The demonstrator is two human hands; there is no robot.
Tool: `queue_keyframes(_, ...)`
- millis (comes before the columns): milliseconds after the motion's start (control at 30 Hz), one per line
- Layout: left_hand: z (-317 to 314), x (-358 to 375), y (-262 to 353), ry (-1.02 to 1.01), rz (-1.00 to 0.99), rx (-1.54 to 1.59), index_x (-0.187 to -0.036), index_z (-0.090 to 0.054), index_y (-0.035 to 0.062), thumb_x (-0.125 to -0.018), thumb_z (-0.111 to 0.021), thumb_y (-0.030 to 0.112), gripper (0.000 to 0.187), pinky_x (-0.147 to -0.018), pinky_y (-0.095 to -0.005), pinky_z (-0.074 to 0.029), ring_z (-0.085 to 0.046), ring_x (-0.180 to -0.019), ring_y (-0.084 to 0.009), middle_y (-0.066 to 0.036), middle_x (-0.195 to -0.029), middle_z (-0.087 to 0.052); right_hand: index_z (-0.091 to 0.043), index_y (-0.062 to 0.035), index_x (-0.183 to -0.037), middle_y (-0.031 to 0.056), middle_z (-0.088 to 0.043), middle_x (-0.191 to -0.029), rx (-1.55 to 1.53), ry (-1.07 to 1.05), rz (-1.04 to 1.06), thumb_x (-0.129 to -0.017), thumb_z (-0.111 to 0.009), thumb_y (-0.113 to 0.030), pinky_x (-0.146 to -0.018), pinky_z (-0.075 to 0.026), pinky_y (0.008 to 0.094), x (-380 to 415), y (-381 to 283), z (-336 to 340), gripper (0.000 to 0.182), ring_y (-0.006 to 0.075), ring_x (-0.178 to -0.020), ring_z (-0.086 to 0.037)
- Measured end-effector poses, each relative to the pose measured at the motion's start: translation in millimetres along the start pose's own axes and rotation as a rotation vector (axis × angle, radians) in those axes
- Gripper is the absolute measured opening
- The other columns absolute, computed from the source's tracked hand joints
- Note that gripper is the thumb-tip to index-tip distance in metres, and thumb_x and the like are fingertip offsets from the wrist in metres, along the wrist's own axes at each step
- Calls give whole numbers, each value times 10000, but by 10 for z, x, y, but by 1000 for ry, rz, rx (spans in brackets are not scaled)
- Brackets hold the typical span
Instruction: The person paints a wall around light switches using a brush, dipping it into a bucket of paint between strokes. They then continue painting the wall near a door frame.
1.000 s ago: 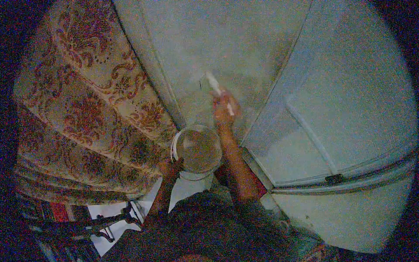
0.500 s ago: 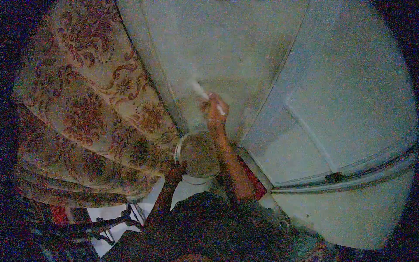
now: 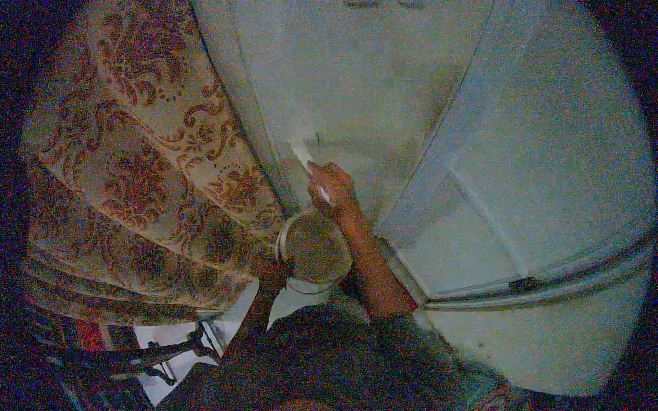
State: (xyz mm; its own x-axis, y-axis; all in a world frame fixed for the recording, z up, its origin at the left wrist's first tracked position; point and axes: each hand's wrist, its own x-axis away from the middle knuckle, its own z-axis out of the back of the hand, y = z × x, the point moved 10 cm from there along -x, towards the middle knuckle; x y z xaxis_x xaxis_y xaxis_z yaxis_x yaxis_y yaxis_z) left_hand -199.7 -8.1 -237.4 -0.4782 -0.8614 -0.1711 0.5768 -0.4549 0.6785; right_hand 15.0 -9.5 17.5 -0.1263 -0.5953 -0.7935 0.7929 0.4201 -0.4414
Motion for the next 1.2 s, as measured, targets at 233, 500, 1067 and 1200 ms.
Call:
queue_keyframes(233, 35, -100, 141, -17, 132, 142, -944, -597, 16, -810, -604, 398, 404, -699, -421, -478, -611, -725, -281, -174, -743, -608, -610, -63, -1042, 124, -570, -781, 228, -51, 127, -719, -624, -104, -649, -467, 414, -180, -71, -86, 326, 318, -754, -560)
queue_keyframes(500, 323, -182, 611, -49, 30, -209, -830, -595, -53, -792, -596, 498, 552, -723, -418, -468, -608, -696, -284, -164, -693, -602, -586, -89, -1082, 110, -619, -948, 124, -241, 52, -714, -619, -135, -832, -429, 458, -366, -139, 43, 372, 338, -880, -553)
queue_keyframes(1067, 108, -111, 672, -392, -52, -404, -1056, -623, 124, -846, -552, 338, 308, -906, -464, -402, -552, -972, -343, -169, -1038, -602, -562, -40, -1083, 177, -563, -815, 158, -439, -41, -793, -558, -139, -718, -447, 443, -207, -162, -147, 307, 366, -763, -540)
queue_keyframes(1200, -11, -94, 292, -308, 228, -106, -1068, -622, 146, -860, -527, 275, 262, -894, -459, -414, -573, -936, -334, -131, -1000, -625, -531, -25, -1143, 179, -578, -861, 35, -129, 167, -776, -579, -138, -730, -459, 447, -603, -682, 406, 387, 364, -784, -545)
